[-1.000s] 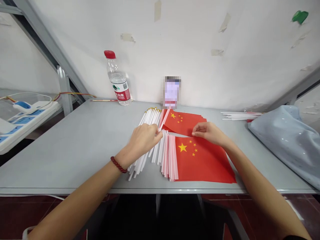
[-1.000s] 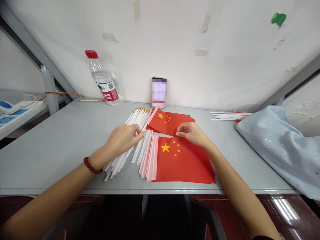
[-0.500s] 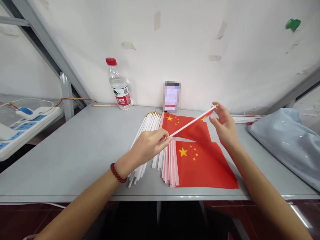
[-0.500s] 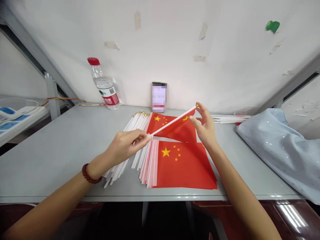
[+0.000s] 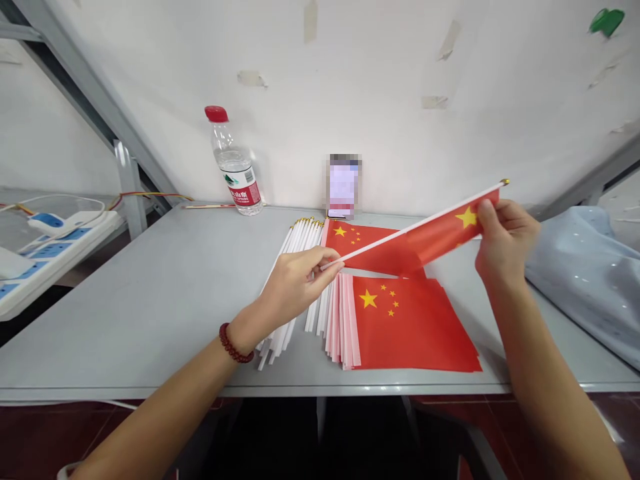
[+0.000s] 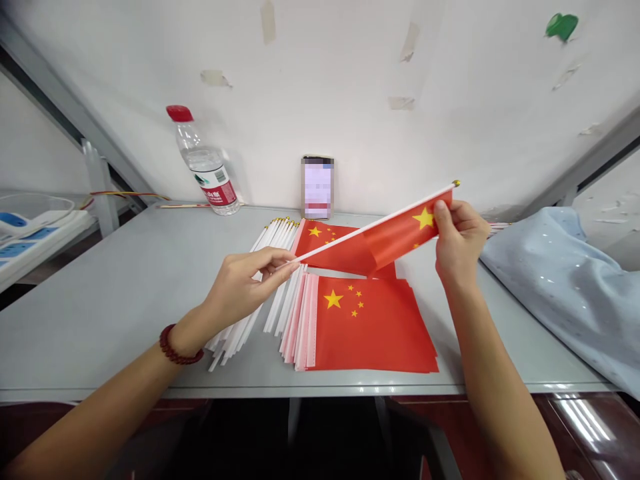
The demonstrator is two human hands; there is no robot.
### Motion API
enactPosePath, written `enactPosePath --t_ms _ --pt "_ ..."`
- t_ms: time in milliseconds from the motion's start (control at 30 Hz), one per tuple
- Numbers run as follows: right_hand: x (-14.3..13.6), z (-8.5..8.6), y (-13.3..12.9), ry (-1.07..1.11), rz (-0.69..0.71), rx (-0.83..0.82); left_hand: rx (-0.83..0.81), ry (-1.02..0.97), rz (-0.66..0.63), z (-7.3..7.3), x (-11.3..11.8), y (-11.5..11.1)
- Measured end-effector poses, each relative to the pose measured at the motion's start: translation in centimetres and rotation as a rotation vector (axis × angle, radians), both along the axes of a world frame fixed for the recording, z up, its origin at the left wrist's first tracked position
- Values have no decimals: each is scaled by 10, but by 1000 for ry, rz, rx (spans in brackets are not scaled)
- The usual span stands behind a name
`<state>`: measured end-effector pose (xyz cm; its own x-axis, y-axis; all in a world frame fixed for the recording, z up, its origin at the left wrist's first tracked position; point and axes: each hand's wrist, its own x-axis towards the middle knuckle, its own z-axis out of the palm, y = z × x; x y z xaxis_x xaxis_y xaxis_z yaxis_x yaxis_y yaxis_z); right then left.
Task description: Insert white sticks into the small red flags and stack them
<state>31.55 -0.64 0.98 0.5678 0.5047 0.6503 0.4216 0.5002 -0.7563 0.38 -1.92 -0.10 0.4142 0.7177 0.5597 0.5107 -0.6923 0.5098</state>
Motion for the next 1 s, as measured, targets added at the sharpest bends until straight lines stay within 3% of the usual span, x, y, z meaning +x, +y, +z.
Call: enactPosePath --t_ms 100,267,467,667,867,1000 --pt "5 6 -4 87 -6 42 -79 -40 -12 2 0 0" --pt "4 10 -7 209 39 -24 -326 -164 -79 8 -2 0" --pt "8 11 -7 287 153 -323 -622 -299 -239 17 -6 -2" --pt "2 9 -10 283 449 -675 -662 -265 -218 21 -8 -3" --pt "-39 0 -20 196 776 -995 -630 -33 -302 17 -1 -7" --pt "-60 -5 -29 85 961 -1091 -542 112 -302 10 4 -10"
